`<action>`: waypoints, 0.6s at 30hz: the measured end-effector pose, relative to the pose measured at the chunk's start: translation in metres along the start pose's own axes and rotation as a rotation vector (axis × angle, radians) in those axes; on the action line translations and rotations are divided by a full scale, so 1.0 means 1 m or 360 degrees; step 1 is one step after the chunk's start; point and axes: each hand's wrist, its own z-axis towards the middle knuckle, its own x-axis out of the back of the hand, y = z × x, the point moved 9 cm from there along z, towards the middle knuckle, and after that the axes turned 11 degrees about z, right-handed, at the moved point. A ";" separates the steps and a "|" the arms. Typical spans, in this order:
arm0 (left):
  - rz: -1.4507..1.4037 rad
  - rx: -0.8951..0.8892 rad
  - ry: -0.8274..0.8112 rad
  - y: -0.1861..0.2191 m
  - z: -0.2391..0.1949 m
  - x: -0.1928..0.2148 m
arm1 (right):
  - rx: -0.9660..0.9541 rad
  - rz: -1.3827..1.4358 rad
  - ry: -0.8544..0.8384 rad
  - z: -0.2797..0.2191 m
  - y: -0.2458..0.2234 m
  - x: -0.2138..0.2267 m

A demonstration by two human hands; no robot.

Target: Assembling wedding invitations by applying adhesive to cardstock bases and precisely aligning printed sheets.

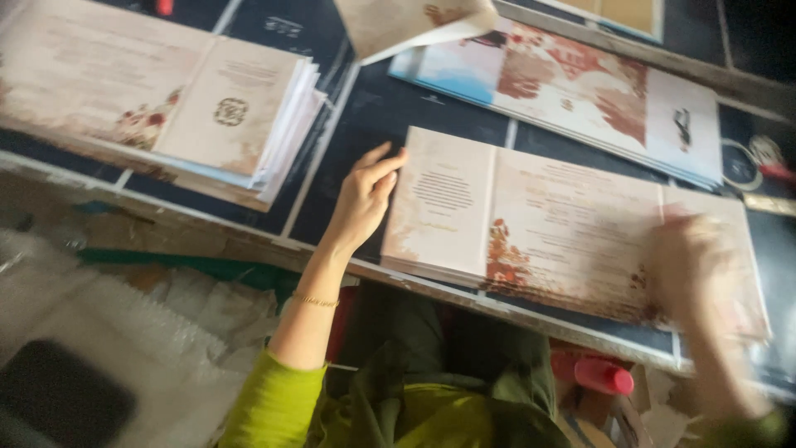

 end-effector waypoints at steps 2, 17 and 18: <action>-0.0071 0.0043 -0.0049 -0.010 -0.005 -0.006 | 0.0580 -0.0207 0.0143 0.014 -0.117 0.078; -0.0416 0.0199 0.0463 -0.002 -0.019 0.033 | 0.0310 0.0705 0.0930 0.138 -0.265 0.228; -0.0308 0.0094 0.0381 0.011 -0.015 0.030 | 0.0369 0.1193 0.0404 0.124 -0.253 0.233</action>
